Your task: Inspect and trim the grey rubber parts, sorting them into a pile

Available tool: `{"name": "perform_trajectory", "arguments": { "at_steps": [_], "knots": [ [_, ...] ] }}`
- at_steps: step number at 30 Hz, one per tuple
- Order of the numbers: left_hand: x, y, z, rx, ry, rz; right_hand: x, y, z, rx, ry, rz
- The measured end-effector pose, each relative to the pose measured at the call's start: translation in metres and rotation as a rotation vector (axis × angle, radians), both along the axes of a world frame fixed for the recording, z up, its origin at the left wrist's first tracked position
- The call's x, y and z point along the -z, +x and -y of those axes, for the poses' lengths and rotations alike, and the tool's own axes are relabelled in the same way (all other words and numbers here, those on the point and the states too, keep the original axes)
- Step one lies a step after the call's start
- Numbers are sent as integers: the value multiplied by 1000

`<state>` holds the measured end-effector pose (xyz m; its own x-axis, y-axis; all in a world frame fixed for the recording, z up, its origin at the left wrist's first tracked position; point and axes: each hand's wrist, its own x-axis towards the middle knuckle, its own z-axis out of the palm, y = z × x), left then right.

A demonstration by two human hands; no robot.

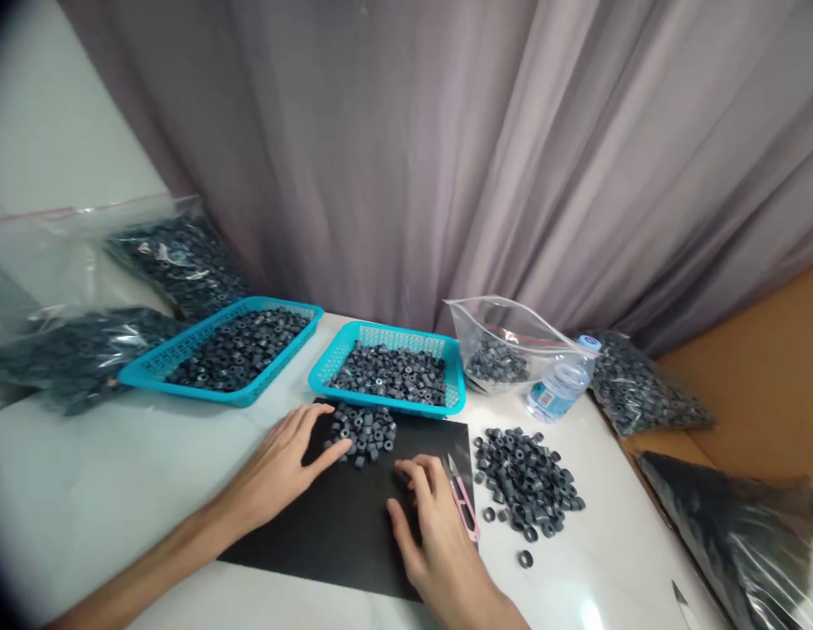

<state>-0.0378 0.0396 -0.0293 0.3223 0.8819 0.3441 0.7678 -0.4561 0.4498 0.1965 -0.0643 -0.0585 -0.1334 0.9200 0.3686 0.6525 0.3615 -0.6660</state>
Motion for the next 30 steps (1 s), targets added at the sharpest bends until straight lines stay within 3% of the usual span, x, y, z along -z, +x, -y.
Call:
{"name": "perform_trajectory", "arguments": {
  "at_steps": [3,8,12,19,26,30],
  "knots": [
    [12,5,-5,36,-67,60,-1,-14,-22,61,-18,-30],
    [16,16,-10,106,-88,102,2,-35,-57,90,-24,-165],
    [16,14,-11,163,-114,113,7,-40,-70,103,-45,-208],
    [11,19,-16,237,-167,141,1,-39,-71,58,-75,-283],
    [7,23,-12,343,-221,166,-11,-37,-51,-22,-121,-325],
    [1,21,-10,413,-228,159,-13,-34,-44,31,-100,-339]
  ]
}}
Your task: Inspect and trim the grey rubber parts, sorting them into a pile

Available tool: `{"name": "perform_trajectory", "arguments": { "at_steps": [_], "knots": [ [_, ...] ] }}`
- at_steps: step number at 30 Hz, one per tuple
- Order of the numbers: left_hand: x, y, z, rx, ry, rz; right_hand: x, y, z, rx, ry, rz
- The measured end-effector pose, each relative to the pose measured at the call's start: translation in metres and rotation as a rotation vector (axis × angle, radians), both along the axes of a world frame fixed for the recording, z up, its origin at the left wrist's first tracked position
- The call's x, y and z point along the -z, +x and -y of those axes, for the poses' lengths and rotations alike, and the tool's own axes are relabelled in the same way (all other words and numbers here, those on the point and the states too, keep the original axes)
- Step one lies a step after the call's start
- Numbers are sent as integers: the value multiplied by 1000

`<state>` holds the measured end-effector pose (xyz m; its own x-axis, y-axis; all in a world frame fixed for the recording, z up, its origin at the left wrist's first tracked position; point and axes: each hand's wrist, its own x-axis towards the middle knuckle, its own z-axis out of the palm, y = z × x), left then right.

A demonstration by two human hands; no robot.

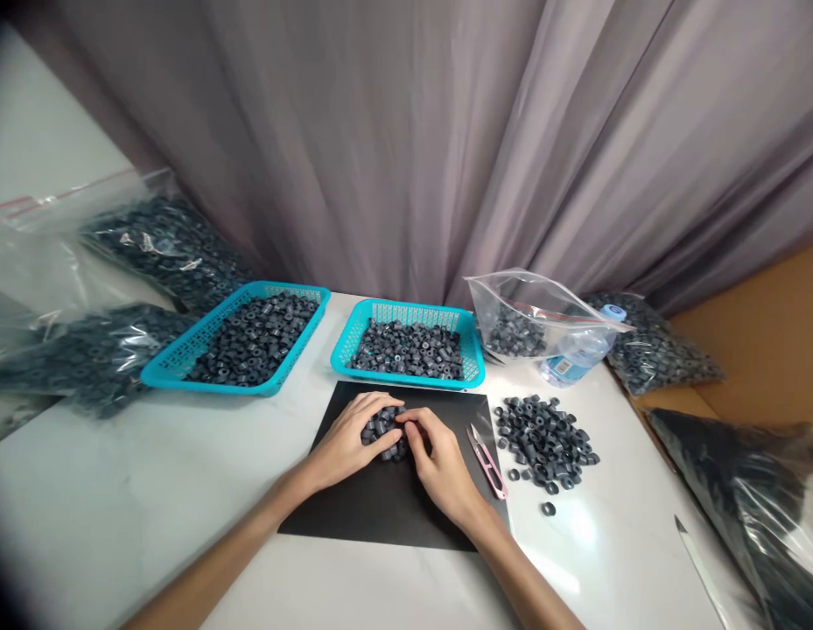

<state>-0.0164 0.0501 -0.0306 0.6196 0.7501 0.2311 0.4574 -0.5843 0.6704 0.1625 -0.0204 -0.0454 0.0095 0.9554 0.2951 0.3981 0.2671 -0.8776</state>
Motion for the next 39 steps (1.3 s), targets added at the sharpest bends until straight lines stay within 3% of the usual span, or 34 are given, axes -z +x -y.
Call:
{"name": "perform_trajectory", "arguments": {
  "at_steps": [6,20,31,39],
  "knots": [
    [-4,-3,4,58,-11,-2,7,6,-6,123,25,49],
    [-6,2,5,75,13,4,-2,24,0,-17,-73,116],
    [-5,6,9,41,88,21,3,23,-6,84,-65,-46],
    [-7,7,21,34,228,154,-9,23,6,73,-69,-173]
  ]
}}
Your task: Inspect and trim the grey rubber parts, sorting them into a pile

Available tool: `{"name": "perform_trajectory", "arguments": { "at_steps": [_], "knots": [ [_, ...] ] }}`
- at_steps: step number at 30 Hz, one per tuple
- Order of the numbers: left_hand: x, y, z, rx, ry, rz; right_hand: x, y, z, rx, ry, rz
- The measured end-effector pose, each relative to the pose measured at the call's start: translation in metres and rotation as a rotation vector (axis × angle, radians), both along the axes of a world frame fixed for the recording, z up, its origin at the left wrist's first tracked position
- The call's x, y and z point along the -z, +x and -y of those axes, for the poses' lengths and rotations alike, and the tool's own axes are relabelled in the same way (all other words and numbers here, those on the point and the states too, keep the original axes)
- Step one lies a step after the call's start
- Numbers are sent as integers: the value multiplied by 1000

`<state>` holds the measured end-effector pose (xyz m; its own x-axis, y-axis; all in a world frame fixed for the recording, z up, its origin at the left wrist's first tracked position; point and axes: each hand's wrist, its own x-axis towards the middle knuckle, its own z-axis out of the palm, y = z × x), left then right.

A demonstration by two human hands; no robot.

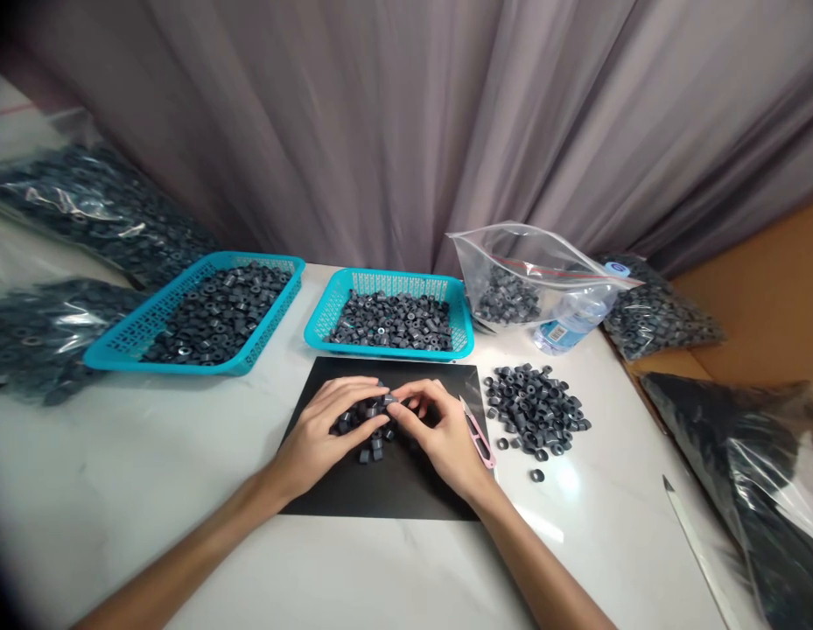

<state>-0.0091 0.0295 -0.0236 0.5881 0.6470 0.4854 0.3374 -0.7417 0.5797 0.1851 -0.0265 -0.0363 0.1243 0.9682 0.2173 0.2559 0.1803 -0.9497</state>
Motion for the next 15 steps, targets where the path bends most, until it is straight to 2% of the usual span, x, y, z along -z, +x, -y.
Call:
{"name": "perform_trajectory", "arguments": {
  "at_steps": [5,15],
  "knots": [
    [-2,1,7,-30,-99,120,-9,1,4,-44,2,1],
    [1,5,7,6,-166,16,-5,4,4,-28,5,48]
  ]
}}
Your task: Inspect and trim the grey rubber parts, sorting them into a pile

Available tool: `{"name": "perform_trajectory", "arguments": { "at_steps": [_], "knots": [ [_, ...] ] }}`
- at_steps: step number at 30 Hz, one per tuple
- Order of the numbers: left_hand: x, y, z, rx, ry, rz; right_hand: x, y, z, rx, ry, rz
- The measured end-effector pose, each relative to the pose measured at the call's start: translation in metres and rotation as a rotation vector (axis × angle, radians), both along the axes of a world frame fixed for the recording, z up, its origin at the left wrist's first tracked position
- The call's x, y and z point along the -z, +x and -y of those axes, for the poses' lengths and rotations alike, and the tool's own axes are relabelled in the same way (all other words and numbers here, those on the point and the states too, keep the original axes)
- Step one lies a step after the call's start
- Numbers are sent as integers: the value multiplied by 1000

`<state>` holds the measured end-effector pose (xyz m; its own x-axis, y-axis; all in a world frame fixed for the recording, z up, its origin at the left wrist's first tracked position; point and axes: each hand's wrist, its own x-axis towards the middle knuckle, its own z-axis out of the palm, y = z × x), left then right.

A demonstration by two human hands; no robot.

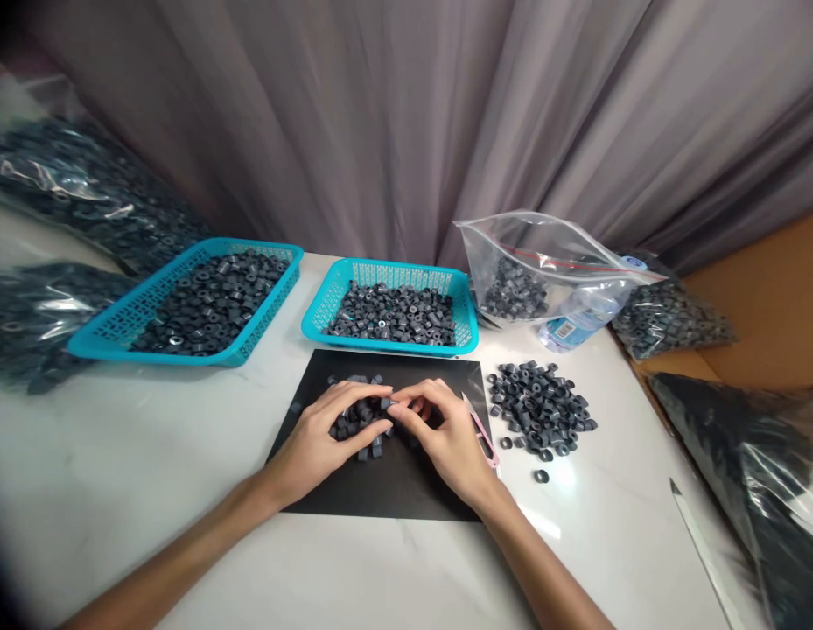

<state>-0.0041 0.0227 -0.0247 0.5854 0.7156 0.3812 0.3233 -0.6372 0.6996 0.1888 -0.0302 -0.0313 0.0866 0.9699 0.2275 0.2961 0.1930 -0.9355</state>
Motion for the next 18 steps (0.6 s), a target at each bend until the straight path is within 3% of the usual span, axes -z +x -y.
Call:
{"name": "perform_trajectory", "arguments": {
  "at_steps": [6,12,18],
  "knots": [
    [-3,2,2,-30,50,101,-3,1,1,-9,-7,6],
    [-8,0,3,-116,-31,205,-4,5,1,73,7,-108],
    [-8,1,9,-113,-21,231,-1,-2,5,8,-7,-231]
  ]
}}
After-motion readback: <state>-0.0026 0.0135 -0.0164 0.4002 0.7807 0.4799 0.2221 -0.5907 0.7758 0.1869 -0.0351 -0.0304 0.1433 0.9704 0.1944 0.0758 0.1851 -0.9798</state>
